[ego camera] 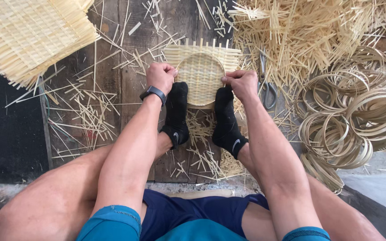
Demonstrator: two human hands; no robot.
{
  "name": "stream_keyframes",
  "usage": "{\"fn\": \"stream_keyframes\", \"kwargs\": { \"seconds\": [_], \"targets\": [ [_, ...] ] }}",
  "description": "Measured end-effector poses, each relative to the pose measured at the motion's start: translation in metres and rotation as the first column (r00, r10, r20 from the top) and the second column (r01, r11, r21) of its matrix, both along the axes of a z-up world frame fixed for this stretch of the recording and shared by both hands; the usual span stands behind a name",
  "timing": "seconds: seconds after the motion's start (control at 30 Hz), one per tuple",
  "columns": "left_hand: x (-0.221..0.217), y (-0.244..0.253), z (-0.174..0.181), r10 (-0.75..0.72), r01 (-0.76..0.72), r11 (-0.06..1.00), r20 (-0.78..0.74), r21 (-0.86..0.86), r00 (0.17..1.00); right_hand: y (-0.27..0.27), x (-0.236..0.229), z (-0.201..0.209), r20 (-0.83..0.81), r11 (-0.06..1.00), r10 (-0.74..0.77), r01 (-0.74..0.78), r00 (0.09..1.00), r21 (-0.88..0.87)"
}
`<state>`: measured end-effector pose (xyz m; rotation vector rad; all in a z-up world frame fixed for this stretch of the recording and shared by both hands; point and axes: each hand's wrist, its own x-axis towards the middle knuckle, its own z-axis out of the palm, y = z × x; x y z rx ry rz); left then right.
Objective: The person constructs a bamboo steamer basket by fitting a woven base into a circular rim, using shears to trim the excess bamboo strips, and pressing a wooden block onto the base to secure it.
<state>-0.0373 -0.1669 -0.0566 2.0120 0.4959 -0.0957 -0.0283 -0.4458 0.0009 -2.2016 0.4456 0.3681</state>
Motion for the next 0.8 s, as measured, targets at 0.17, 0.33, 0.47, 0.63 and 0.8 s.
{"fn": "stream_keyframes", "kwargs": {
  "seconds": [0.17,0.33,0.47,0.63,0.8],
  "targets": [
    [0.008,0.003,0.013,-0.148,0.162,0.981,-0.126,0.108,0.981,0.014,-0.002,0.021,-0.035,0.995,0.074,-0.076,0.997,-0.066],
    [0.04,-0.023,0.017,-0.465,0.337,0.852,0.284,0.401,0.838,0.076,-0.031,0.038,-0.107,0.705,0.624,-0.617,0.774,-0.349],
    [0.062,-0.045,0.01,-0.606,0.434,0.795,0.522,0.424,0.6,0.095,-0.044,0.02,-0.067,0.292,0.896,-0.698,0.438,-0.654],
    [0.061,-0.049,0.0,-0.499,0.465,0.866,0.392,0.186,0.773,0.091,-0.046,0.005,-0.135,0.247,0.9,-0.739,0.415,-0.626],
    [0.064,-0.05,0.0,-0.529,0.496,0.849,0.319,0.184,0.786,0.095,-0.05,-0.012,-0.005,0.252,0.913,-0.574,0.407,-0.779]
  ]
}}
